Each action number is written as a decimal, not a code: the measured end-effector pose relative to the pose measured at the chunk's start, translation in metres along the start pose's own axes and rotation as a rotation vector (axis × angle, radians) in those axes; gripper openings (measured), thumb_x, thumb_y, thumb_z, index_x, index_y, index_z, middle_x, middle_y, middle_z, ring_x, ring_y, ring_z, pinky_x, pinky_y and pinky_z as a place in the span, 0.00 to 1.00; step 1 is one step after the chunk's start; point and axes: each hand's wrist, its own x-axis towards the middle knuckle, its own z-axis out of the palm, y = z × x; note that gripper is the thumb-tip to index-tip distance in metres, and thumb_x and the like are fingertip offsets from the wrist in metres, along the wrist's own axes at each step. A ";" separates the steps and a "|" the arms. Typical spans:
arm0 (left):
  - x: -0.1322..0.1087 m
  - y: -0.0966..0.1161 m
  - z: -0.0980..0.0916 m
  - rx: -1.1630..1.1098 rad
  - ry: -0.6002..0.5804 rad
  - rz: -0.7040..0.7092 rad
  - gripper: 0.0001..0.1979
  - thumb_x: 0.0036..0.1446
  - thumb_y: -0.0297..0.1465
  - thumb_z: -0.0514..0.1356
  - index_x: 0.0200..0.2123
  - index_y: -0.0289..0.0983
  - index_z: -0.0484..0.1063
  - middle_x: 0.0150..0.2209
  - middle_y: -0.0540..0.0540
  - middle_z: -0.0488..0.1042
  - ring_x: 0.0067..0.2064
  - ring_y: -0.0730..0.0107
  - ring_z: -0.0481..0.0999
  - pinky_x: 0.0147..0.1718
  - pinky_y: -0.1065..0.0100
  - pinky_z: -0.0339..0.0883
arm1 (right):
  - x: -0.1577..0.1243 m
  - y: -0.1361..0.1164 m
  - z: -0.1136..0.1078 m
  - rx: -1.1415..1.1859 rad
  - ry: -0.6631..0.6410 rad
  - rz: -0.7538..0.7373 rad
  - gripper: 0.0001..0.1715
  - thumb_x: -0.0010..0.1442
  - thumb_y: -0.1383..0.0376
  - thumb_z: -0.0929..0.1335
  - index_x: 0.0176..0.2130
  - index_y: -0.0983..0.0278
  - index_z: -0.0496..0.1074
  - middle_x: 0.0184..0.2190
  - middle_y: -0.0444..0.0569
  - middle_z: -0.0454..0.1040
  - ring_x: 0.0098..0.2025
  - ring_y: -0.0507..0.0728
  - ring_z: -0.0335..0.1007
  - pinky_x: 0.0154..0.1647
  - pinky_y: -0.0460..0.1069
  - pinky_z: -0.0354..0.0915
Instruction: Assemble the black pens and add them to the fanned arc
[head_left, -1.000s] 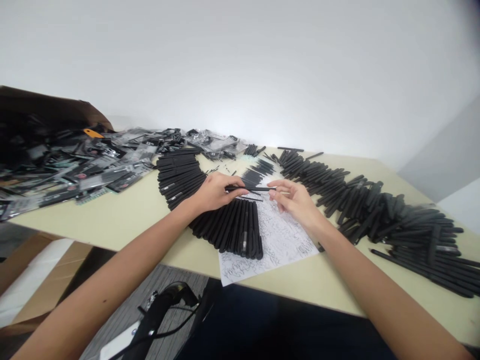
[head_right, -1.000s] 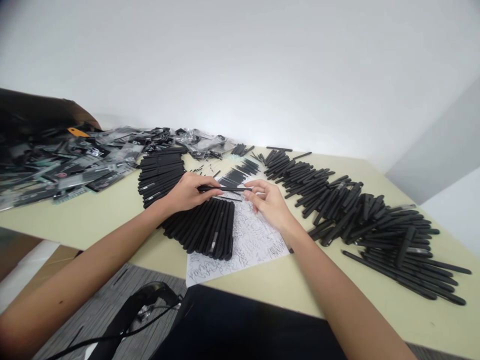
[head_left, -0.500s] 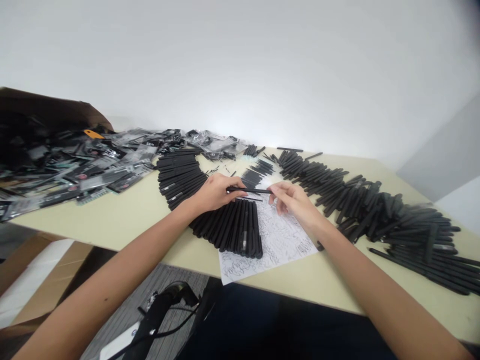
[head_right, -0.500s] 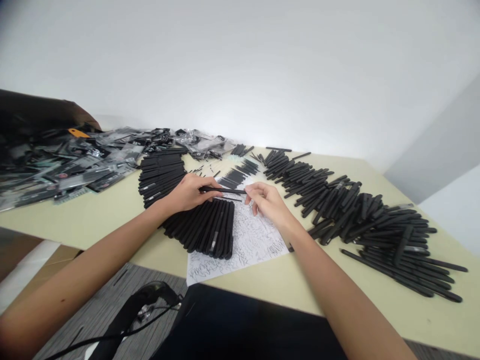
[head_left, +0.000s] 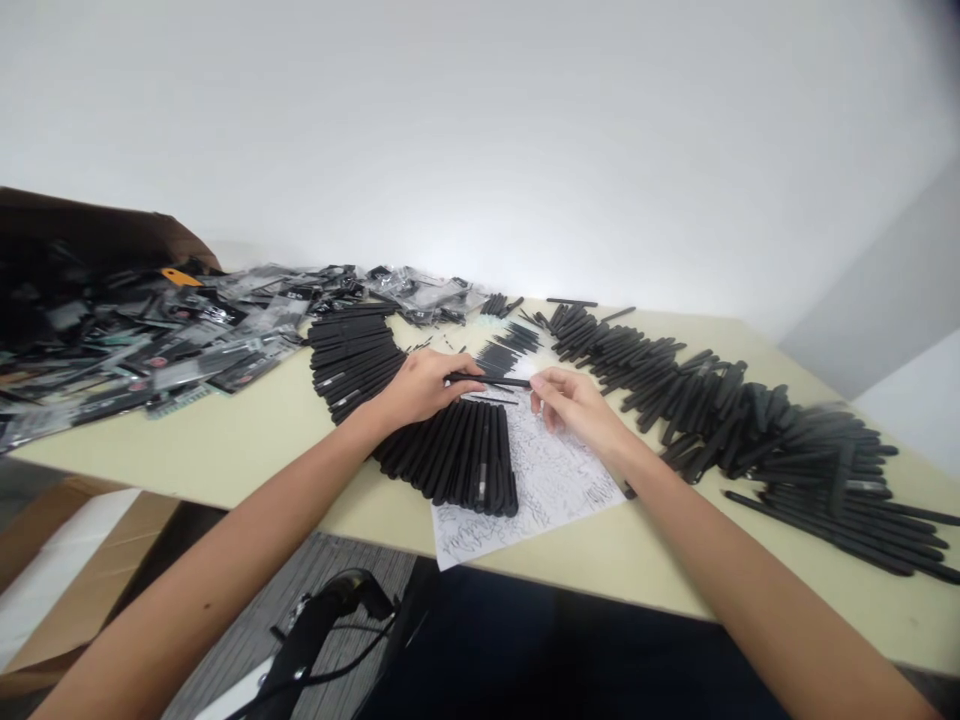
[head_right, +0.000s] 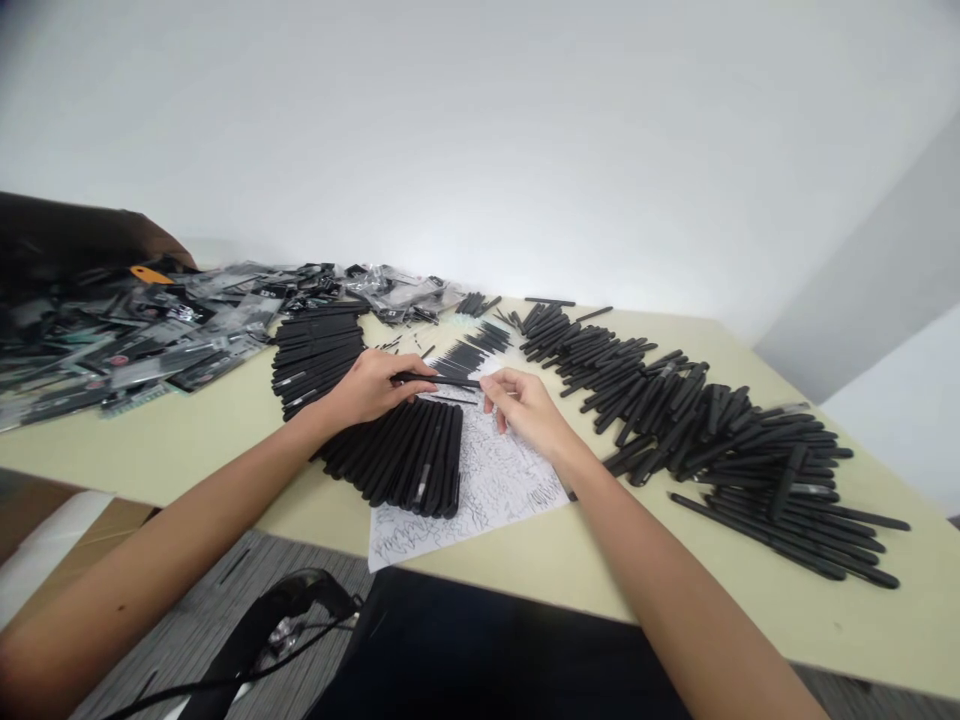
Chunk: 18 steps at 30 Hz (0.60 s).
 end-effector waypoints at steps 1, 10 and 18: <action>0.000 0.000 0.000 0.001 -0.001 0.001 0.14 0.64 0.42 0.64 0.41 0.37 0.79 0.27 0.49 0.81 0.27 0.74 0.77 0.30 0.74 0.63 | 0.000 -0.001 -0.001 -0.009 -0.019 -0.021 0.26 0.62 0.44 0.70 0.32 0.63 0.70 0.24 0.43 0.72 0.19 0.48 0.63 0.19 0.45 0.58; -0.001 0.003 -0.002 -0.058 -0.094 0.023 0.14 0.65 0.41 0.63 0.42 0.37 0.80 0.28 0.49 0.81 0.24 0.77 0.73 0.28 0.75 0.62 | -0.003 -0.002 0.002 -0.029 -0.096 0.155 0.35 0.67 0.40 0.62 0.21 0.62 0.61 0.14 0.40 0.61 0.13 0.46 0.52 0.14 0.45 0.48; 0.001 0.003 -0.002 -0.002 -0.028 0.027 0.15 0.66 0.42 0.62 0.44 0.36 0.79 0.37 0.45 0.83 0.32 0.72 0.80 0.34 0.74 0.67 | 0.003 0.004 -0.001 -0.030 -0.018 -0.033 0.27 0.67 0.43 0.64 0.33 0.63 0.70 0.28 0.46 0.75 0.20 0.49 0.65 0.21 0.46 0.58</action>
